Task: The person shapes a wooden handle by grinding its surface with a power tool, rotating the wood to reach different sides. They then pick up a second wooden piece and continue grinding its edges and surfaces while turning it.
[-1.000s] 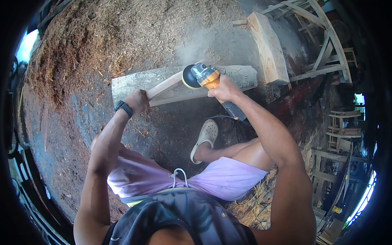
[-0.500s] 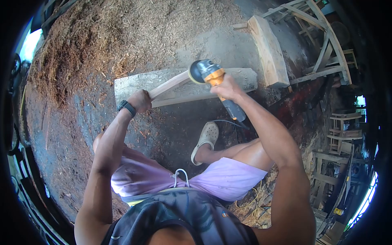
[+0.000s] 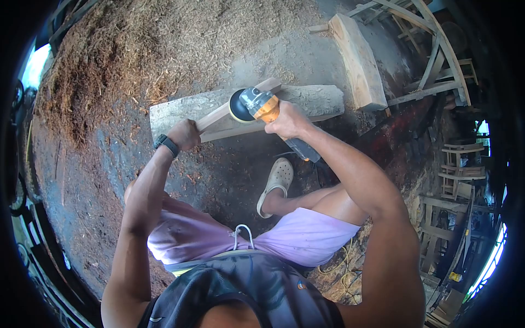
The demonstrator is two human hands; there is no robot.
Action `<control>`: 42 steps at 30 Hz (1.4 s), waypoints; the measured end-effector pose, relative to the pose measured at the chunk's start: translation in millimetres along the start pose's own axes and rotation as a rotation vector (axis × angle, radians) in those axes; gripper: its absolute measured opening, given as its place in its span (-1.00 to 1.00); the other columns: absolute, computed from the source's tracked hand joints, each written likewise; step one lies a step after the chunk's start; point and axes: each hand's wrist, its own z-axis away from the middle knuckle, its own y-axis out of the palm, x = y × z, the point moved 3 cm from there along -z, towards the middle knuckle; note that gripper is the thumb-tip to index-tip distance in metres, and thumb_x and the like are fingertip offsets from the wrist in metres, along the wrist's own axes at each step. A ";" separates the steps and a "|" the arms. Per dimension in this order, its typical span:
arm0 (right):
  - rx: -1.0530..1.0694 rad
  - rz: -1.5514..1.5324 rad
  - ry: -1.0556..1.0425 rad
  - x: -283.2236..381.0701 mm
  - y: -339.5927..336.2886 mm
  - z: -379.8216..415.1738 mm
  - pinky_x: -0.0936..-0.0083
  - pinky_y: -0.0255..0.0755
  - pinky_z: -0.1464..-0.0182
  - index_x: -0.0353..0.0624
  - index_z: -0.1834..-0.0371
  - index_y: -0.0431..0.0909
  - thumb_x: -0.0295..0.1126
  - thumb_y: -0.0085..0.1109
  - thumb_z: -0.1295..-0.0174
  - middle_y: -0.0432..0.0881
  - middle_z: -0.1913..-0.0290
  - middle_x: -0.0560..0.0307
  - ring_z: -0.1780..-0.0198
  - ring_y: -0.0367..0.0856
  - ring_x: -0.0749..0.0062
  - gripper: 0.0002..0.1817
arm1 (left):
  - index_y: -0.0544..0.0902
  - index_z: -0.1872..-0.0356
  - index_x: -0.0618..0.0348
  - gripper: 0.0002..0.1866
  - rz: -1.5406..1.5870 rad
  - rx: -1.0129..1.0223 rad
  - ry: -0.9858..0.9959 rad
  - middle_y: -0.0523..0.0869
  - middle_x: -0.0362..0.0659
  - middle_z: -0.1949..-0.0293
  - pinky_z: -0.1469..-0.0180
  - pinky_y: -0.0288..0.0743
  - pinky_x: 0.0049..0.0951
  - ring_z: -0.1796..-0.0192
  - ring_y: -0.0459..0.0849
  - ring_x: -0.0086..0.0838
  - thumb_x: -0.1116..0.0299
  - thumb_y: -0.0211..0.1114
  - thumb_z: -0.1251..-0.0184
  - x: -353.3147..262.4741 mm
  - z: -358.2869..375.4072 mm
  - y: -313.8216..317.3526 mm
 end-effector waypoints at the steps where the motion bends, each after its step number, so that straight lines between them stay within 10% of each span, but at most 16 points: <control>1: 0.001 0.000 0.001 -5.8 -1.3 -3.0 0.18 0.60 -0.12 -0.27 -0.04 0.66 -0.18 0.47 0.13 0.77 0.04 -0.27 -0.05 0.75 -0.15 -0.39 | 0.81 0.14 0.33 -0.69 0.001 0.001 0.000 0.81 0.26 0.16 -0.08 0.69 -0.10 0.02 0.83 0.06 0.43 0.24 -0.15 2.2 -2.4 1.5; 16: -0.155 -0.130 0.205 -81.9 -42.0 -20.6 0.29 0.56 0.06 -0.26 0.07 0.69 -0.37 0.47 0.05 0.76 0.21 0.03 0.18 0.73 0.26 -0.58 | 0.81 0.14 0.29 -0.68 -0.016 0.014 0.000 0.82 0.20 0.17 -0.09 0.69 -0.11 0.02 0.82 0.06 0.40 0.28 -0.11 0.3 2.0 -3.9; 29: 0.009 -0.033 -0.136 26.4 14.9 12.9 0.17 0.61 -0.11 -0.28 -0.04 0.63 -0.19 0.47 0.13 0.77 0.05 -0.29 -0.04 0.75 -0.18 -0.38 | 0.79 0.19 0.32 -0.71 -0.031 -0.052 0.053 0.81 0.25 0.21 -0.03 0.70 -0.08 0.07 0.82 0.09 0.38 0.31 -0.10 5.9 -4.9 9.7; 42: -0.058 0.015 0.092 -44.8 -17.7 -6.5 0.22 0.61 -0.07 -0.22 0.00 0.70 -0.20 0.51 0.15 0.80 0.09 -0.20 0.01 0.78 -0.04 -0.42 | 0.77 0.16 0.29 -0.74 -0.002 -0.024 0.039 0.82 0.20 0.20 -0.03 0.69 -0.09 0.06 0.83 0.05 0.36 0.33 -0.19 8.7 -3.7 4.5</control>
